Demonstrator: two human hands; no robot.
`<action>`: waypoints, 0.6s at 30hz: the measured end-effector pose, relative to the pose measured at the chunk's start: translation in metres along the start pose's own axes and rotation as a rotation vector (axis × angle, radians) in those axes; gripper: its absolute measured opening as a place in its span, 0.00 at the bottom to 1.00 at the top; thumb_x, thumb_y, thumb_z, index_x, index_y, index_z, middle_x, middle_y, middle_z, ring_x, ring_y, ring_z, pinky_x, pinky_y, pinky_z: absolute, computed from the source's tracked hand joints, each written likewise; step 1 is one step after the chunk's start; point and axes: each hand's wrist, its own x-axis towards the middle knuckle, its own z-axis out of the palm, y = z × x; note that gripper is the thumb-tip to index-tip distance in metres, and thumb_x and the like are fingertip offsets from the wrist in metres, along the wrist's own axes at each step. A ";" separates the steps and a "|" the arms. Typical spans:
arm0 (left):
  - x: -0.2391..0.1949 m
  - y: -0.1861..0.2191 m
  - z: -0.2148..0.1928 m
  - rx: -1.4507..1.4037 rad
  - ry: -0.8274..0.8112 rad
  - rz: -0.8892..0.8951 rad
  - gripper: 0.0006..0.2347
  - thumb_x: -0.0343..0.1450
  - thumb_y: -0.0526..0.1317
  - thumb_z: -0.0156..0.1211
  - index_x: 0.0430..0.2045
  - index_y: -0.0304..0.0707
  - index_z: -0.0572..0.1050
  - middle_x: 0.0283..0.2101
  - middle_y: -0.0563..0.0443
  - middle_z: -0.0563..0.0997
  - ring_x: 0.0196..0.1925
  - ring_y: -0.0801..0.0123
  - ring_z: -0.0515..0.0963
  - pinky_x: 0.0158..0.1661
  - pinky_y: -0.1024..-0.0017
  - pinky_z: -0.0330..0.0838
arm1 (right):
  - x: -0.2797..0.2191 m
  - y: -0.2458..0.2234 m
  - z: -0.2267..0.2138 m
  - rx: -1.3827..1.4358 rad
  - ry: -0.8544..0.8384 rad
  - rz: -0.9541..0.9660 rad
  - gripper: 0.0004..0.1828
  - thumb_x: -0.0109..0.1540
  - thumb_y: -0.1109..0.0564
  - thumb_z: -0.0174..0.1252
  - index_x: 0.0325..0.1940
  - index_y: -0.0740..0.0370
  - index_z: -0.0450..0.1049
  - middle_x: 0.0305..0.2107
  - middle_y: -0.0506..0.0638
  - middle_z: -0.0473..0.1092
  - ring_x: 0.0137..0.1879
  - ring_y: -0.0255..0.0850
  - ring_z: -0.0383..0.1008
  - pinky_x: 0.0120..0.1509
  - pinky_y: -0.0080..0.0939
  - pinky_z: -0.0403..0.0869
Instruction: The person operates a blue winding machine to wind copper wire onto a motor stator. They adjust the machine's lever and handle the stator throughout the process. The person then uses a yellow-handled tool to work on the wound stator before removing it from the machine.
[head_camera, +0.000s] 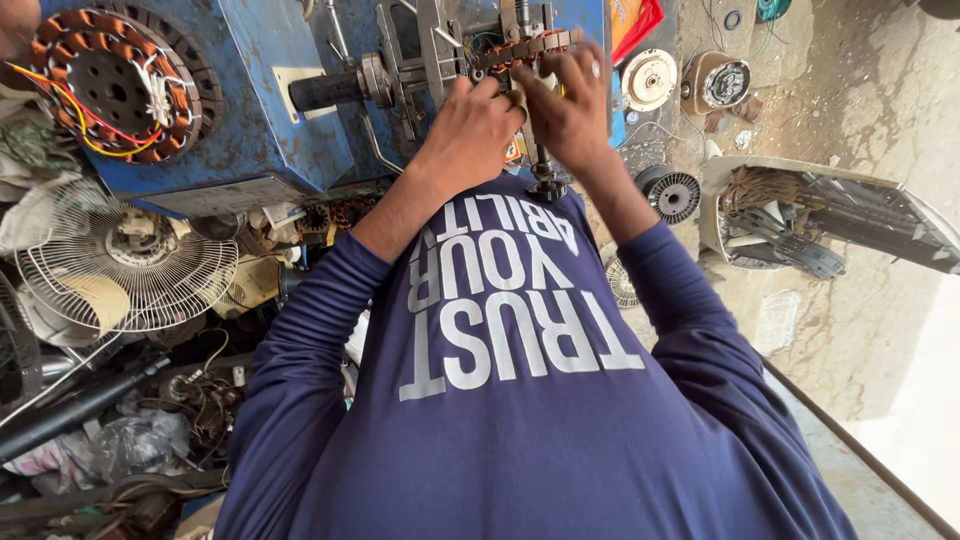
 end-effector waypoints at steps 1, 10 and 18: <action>0.001 -0.001 -0.003 0.013 0.053 0.011 0.07 0.68 0.31 0.57 0.34 0.37 0.82 0.40 0.50 0.84 0.44 0.63 0.76 0.46 0.61 0.63 | -0.004 -0.005 -0.004 -0.008 -0.037 0.033 0.19 0.56 0.60 0.73 0.51 0.53 0.81 0.36 0.49 0.67 0.46 0.45 0.67 0.55 0.53 0.68; 0.029 -0.022 -0.038 0.160 0.340 0.049 0.02 0.73 0.35 0.61 0.37 0.40 0.80 0.34 0.54 0.79 0.40 0.64 0.75 0.42 0.62 0.64 | -0.037 -0.012 0.043 0.862 0.128 0.993 0.06 0.61 0.62 0.73 0.41 0.63 0.84 0.30 0.47 0.71 0.36 0.34 0.67 0.40 0.35 0.66; 0.074 -0.038 -0.018 -0.048 0.334 0.167 0.03 0.73 0.35 0.63 0.37 0.37 0.77 0.38 0.48 0.80 0.43 0.58 0.80 0.44 0.59 0.72 | -0.048 -0.009 0.055 1.525 0.470 1.265 0.06 0.61 0.65 0.67 0.41 0.72 0.80 0.33 0.51 0.78 0.37 0.34 0.76 0.46 0.33 0.75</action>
